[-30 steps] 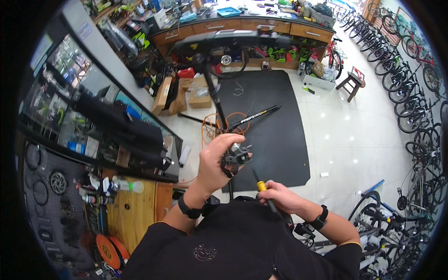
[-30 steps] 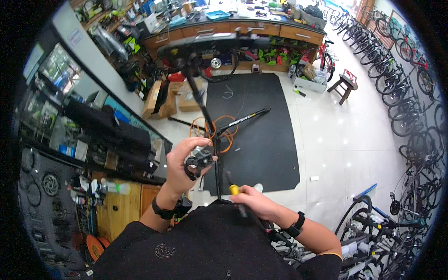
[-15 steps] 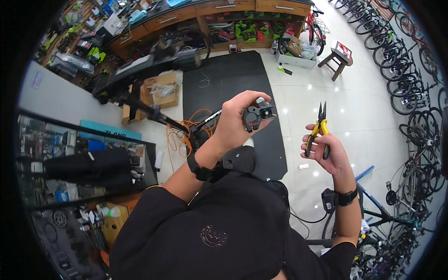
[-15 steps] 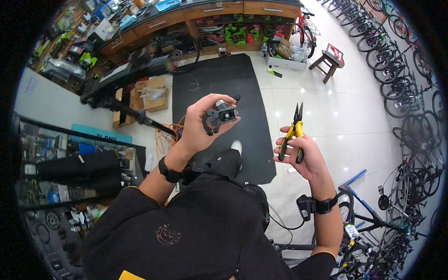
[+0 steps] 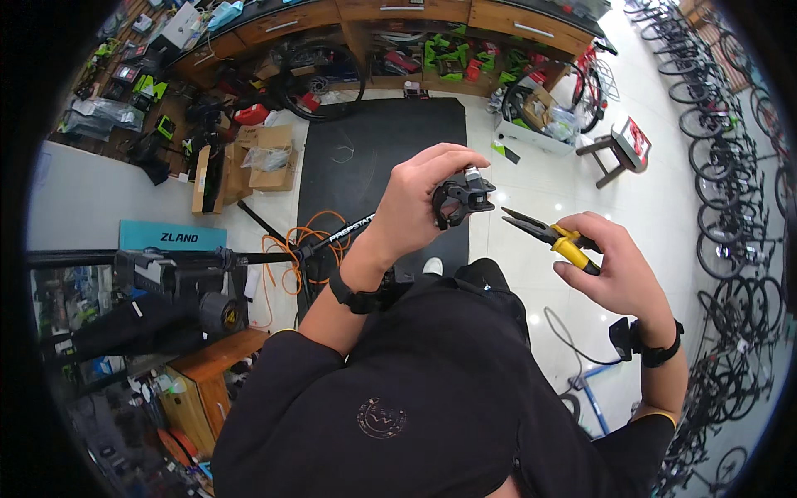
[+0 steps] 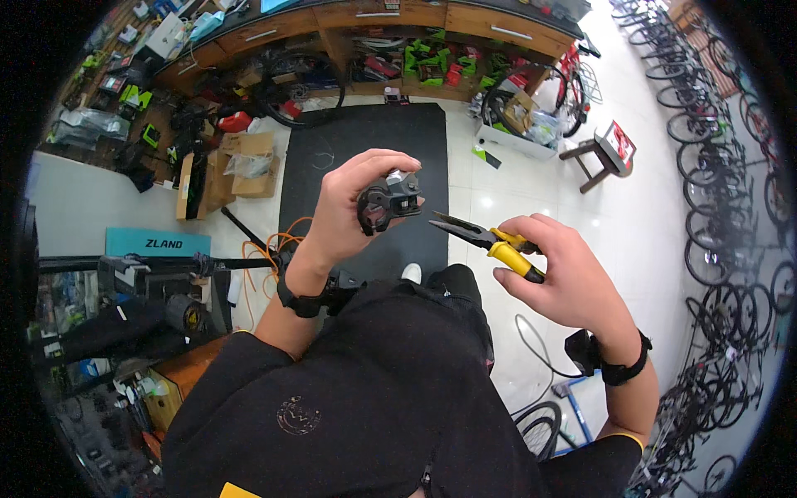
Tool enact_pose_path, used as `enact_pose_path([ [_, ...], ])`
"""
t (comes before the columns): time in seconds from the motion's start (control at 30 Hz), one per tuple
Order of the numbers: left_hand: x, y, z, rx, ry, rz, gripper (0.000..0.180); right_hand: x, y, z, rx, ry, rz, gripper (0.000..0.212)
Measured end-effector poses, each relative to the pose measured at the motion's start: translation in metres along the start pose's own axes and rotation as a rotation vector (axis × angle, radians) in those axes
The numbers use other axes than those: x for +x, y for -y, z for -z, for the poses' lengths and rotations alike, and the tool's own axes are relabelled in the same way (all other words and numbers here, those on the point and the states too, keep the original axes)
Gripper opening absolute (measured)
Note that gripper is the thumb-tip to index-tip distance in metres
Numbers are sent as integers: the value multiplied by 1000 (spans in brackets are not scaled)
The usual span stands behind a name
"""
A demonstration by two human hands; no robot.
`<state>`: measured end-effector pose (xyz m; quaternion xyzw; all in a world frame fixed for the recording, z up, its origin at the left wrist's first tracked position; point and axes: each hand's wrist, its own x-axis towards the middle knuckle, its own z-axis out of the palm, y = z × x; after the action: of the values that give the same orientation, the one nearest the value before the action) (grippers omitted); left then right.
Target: The person disassembles a bicycle gear shifter component by hand and with pliers, retrieves additional parts and a small box from a workbench drawer, and then begins reassembling the shifter housing on the desk.
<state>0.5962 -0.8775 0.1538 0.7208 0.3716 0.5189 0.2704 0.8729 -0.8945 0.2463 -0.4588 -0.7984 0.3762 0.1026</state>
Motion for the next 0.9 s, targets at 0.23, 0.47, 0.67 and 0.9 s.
enact_pose_path([
  [0.23, 109, 55, -24, 221, -62, -10, 40, 124, -73, 102, -39, 89, 217, 35],
  [0.47, 199, 91, -39, 301, -107, 38, 45, 234, -116, 184, 51, 291, 305, 38],
  [0.67, 255, 134, -23, 411, -148, 73, 48, 324, -128, 218, 33, 354, 354, 39],
  [0.9, 314, 217, 36, 424, -165, 122, 52, 449, -110, 229, -36, 387, 354, 39],
])
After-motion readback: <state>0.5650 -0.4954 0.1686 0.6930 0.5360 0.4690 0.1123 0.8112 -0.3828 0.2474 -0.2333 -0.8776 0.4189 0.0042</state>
